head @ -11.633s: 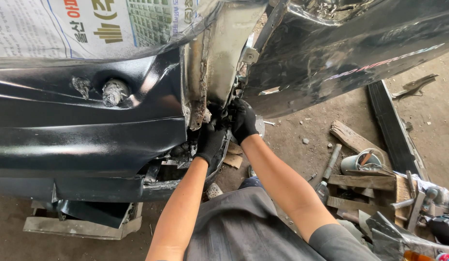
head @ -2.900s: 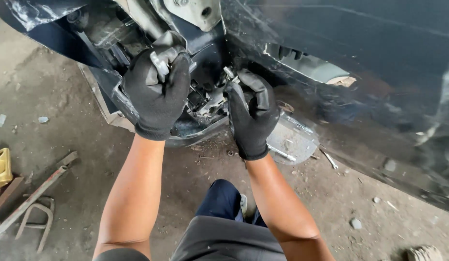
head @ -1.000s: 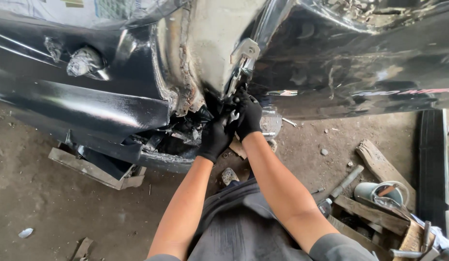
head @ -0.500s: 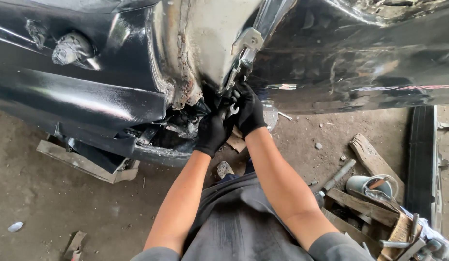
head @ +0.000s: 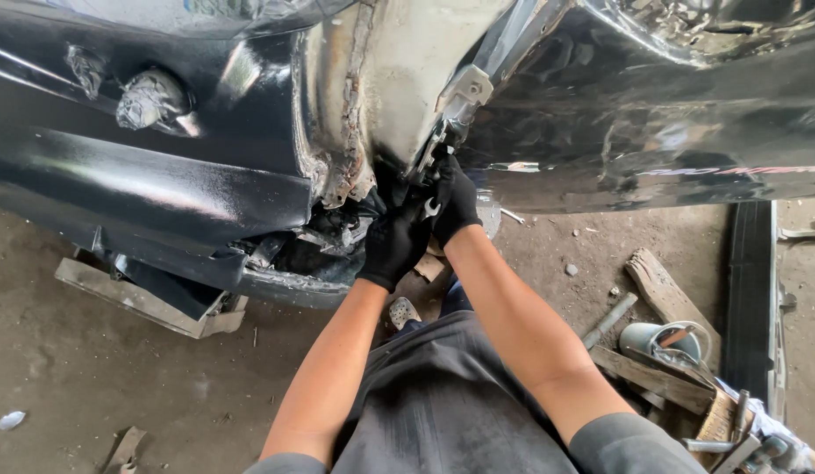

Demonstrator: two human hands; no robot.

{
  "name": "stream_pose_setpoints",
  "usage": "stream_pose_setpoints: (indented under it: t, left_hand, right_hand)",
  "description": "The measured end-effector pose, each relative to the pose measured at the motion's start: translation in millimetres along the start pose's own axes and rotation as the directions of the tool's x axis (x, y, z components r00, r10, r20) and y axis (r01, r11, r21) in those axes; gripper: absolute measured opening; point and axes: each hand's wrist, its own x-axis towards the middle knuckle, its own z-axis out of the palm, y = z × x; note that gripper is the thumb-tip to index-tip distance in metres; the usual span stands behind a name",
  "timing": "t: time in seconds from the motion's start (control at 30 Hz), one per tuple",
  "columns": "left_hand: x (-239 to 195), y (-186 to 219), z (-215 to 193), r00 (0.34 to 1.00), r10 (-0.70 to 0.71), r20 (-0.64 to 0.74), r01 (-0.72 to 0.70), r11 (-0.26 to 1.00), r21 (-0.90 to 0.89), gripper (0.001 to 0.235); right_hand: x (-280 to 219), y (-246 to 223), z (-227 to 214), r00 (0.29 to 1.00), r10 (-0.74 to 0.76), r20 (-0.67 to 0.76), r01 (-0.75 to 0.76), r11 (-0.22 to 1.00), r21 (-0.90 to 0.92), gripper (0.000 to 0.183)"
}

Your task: The person uses a wrench to tighten bolts on the damaged front bumper of a black car. They repeatedly adjust their grip and position to access the fasteners in the damaged area.

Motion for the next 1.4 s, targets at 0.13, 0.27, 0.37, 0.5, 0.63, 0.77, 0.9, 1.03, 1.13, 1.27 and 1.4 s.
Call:
stream_pose_setpoints:
  t: [0.13, 0.27, 0.37, 0.5, 0.63, 0.77, 0.9, 1.03, 1.13, 1.27, 1.4]
  left_hand:
    - [0, 10, -5, 1.000, -0.020, 0.003, 0.020, 1.000, -0.011, 0.047]
    - [-2, 9, -3, 1.000, -0.024, -0.011, 0.023, 0.998, -0.053, 0.041]
    - [-5, 8, 0, 0.999, -0.031, -0.011, 0.030, 0.998, -0.063, 0.038]
    - [-3, 6, -1, 0.999, -0.041, -0.010, 0.041, 0.997, -0.072, 0.042]
    - [-1, 9, -9, 0.999, -0.044, 0.006, 0.044, 0.997, -0.060, 0.047]
    - [-1, 9, -6, 1.000, -0.020, -0.021, 0.018, 0.996, -0.085, 0.045]
    - [-2, 22, -10, 0.999, -0.045, -0.030, 0.043, 0.995, -0.085, 0.037]
    - [-1, 28, -15, 0.998, -0.024, -0.059, 0.016, 0.992, -0.129, 0.037]
    - [-1, 25, -12, 0.999, -0.013, -0.052, 0.005, 0.989, -0.145, 0.038]
    - [-2, 11, -7, 0.999, -0.030, -0.033, 0.026, 0.993, -0.112, 0.039]
    - [4, 17, -13, 0.999, -0.023, -0.027, 0.020, 0.994, -0.107, 0.040]
  right_hand:
    - [-3, 0, -9, 0.995, 0.049, -0.090, -0.053, 0.998, -0.046, 0.025]
    - [-7, -3, -12, 0.996, 0.041, 0.074, -0.042, 0.999, 0.008, 0.019]
    - [2, -1, -18, 0.989, 0.054, 0.139, -0.070, 0.991, 0.114, 0.008]
    - [15, 5, -17, 0.987, 0.092, 0.129, -0.104, 0.991, 0.089, 0.010]
    - [-3, 2, -3, 0.993, 0.031, 0.116, -0.044, 0.993, 0.109, 0.015]
    - [-7, -6, 4, 0.996, 0.062, -0.061, -0.064, 0.997, -0.040, 0.023]
    - [-6, -6, -10, 0.995, 0.086, 0.053, -0.086, 0.996, 0.000, 0.026]
    - [14, 2, -30, 0.981, 0.101, 0.167, -0.120, 0.987, 0.107, 0.014]
    - [26, 11, -37, 0.940, 0.053, 0.338, -0.133, 0.967, 0.219, 0.011]
    - [-20, -7, 10, 0.990, 0.104, 0.095, -0.109, 0.993, 0.051, 0.020]
    - [3, 0, -2, 0.998, 0.050, -0.038, -0.052, 0.997, -0.064, 0.032]
